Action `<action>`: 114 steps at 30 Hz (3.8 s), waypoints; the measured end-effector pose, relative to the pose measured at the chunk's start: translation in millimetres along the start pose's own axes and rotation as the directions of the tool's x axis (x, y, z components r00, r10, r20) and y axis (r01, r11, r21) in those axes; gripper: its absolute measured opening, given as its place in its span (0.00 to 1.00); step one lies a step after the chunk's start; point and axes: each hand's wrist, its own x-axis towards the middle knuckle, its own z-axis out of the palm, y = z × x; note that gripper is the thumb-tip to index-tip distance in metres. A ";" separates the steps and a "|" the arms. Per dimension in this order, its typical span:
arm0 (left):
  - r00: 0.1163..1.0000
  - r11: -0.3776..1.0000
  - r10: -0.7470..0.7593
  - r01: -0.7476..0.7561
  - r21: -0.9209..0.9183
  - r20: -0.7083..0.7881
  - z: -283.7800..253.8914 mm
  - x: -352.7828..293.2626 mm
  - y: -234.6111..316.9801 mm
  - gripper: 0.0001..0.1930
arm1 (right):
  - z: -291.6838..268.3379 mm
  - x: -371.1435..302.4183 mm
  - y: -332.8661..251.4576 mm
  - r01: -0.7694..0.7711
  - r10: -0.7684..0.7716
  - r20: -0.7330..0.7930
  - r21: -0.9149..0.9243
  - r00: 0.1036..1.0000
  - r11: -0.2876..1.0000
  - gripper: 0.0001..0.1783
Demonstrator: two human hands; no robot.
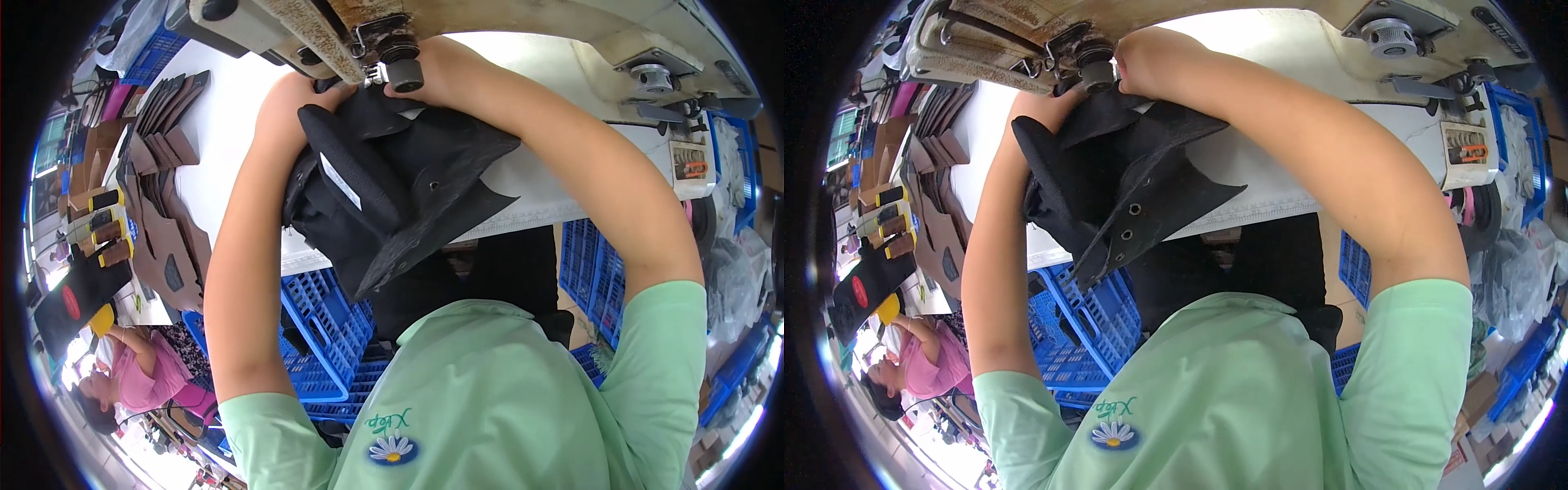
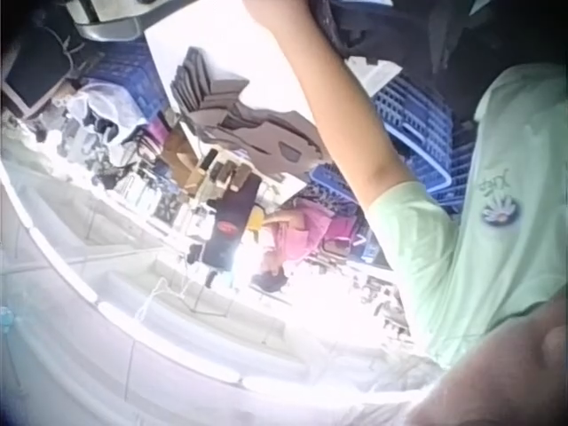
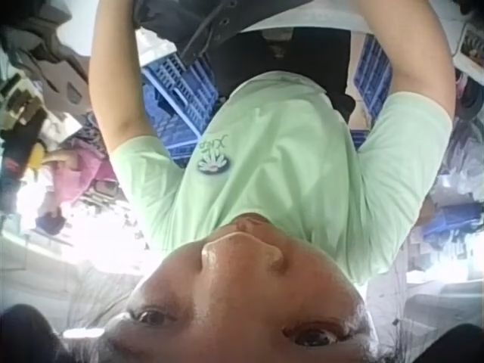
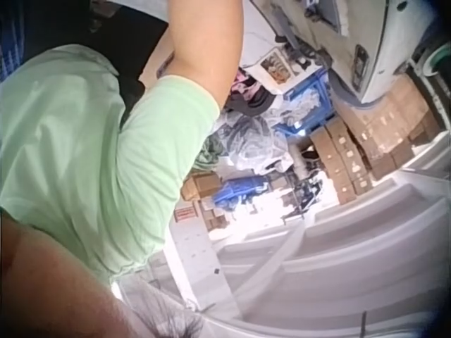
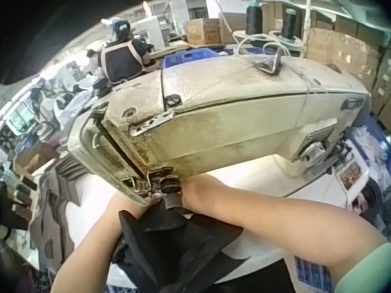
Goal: The recorder is stitching various components of a shoe using an industrial sewing machine.
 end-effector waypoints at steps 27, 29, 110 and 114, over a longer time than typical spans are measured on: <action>1.000 1.000 -0.013 0.014 -0.019 0.017 3.8 3.6 -5.1 0.22 | 6.9 8.4 18.0 -0.032 0.021 0.089 0.124 0.996 0.992 0.08; 0.999 0.999 -0.032 0.033 -0.015 0.031 3.8 3.7 -5.5 0.22 | 6.8 8.3 19.5 -0.095 0.081 0.113 0.127 0.990 0.987 0.07; 0.918 0.930 -0.292 0.338 -0.145 0.268 -30.0 -16.4 29.3 0.23 | -9.8 -24.8 4.9 0.087 -0.093 0.081 0.068 0.992 0.994 0.12; 0.906 0.927 -0.316 0.358 -0.113 0.283 -31.0 -15.4 29.2 0.24 | -4.3 -32.2 6.8 0.169 -0.169 -0.007 0.029 0.986 0.985 0.11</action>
